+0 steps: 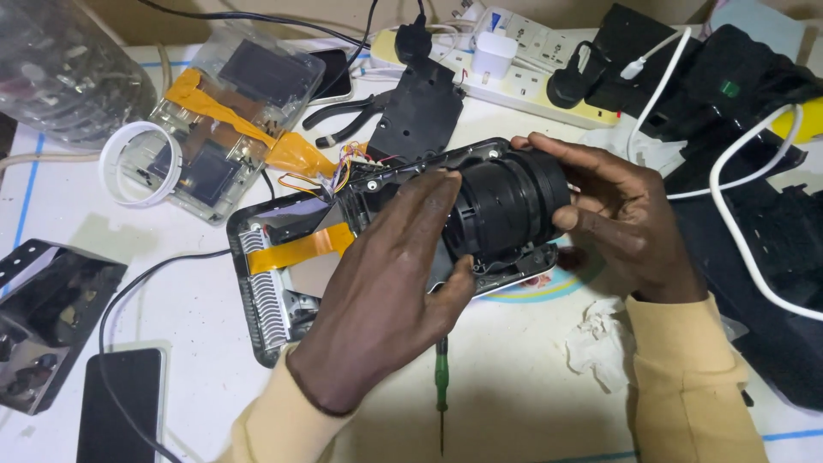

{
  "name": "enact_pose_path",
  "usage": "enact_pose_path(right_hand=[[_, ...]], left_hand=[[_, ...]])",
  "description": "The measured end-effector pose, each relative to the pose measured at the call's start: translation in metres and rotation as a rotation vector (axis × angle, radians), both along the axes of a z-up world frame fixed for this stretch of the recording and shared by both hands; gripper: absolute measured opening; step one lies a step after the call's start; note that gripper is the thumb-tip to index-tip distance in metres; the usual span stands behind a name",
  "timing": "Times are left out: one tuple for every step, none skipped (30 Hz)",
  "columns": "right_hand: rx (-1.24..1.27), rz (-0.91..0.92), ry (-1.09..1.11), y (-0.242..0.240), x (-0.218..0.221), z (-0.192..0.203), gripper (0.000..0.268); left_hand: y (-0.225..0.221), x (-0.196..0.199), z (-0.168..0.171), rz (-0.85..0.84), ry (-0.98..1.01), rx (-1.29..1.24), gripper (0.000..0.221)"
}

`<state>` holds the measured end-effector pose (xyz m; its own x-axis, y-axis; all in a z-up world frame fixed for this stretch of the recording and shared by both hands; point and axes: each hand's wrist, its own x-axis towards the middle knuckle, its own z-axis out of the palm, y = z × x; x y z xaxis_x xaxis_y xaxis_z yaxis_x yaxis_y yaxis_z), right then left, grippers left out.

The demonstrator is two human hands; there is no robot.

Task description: Reassembling the internal lens housing and connecting ribbon cables inside a projector.

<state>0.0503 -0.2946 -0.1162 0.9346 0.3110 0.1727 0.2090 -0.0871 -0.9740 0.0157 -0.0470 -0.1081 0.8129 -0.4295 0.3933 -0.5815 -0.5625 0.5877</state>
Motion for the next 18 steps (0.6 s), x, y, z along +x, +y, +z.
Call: enact_pose_path(right_hand=[[-0.001,-0.001,-0.001,0.000,0.000,-0.001,0.068],[-0.007,-0.005,-0.029,0.000,0.000,-0.002,0.066],[-0.012,-0.008,-0.058,0.000,0.000,-0.003,0.064],[-0.013,-0.009,-0.057,0.001,-0.001,-0.002,0.064],[-0.035,-0.005,-0.092,0.001,-0.002,-0.001,0.062],[-0.055,-0.002,-0.126,0.002,-0.003,-0.001,0.061],[-0.054,-0.003,-0.123,0.003,-0.005,0.000,0.061],[-0.071,-0.014,-0.120,0.004,-0.006,0.001,0.059],[-0.088,-0.024,-0.117,0.005,-0.007,0.002,0.058],[-0.087,-0.024,-0.114,0.004,-0.006,0.002,0.058],[-0.060,-0.022,-0.111,0.004,-0.006,0.001,0.057],[-0.032,-0.018,-0.109,0.005,-0.006,0.000,0.055],[-0.030,-0.016,-0.107,0.005,-0.005,-0.001,0.055],[-0.021,-0.003,-0.117,0.004,-0.004,-0.001,0.056],[-0.011,0.011,-0.127,0.004,-0.004,-0.001,0.057],[-0.012,0.015,-0.130,0.004,-0.006,-0.001,0.057],[-0.015,-0.003,-0.086,0.005,-0.008,-0.001,0.057],[-0.014,-0.020,-0.043,0.006,-0.009,-0.001,0.056]], left_hand=[[-0.001,0.000,-0.001,-0.001,-0.001,-0.001,0.060],[-0.002,-0.001,-0.001,0.012,0.008,0.008,0.061],[-0.002,-0.001,-0.002,0.025,0.016,0.018,0.062],[-0.003,-0.001,0.000,0.024,0.017,0.017,0.062],[-0.004,-0.001,0.002,0.024,0.005,0.014,0.061],[-0.004,-0.001,0.003,0.023,-0.006,0.012,0.059],[-0.004,-0.002,0.003,0.022,-0.003,0.013,0.059],[-0.004,-0.002,0.002,0.025,-0.003,0.014,0.059],[-0.004,-0.002,0.002,0.029,-0.004,0.014,0.060],[-0.004,-0.001,0.002,0.028,-0.001,0.015,0.060],[-0.005,-0.001,0.003,0.023,-0.012,0.018,0.059],[-0.005,-0.001,0.004,0.020,-0.024,0.022,0.058],[-0.005,-0.001,0.003,0.022,-0.022,0.024,0.058],[-0.005,-0.001,0.003,0.028,-0.042,0.021,0.057],[-0.006,0.000,0.002,0.035,-0.063,0.018,0.057],[-0.007,0.000,0.004,0.039,-0.066,0.017,0.057],[-0.007,0.000,0.006,0.048,-0.050,0.009,0.057],[-0.007,0.001,0.008,0.057,-0.035,0.005,0.057]])
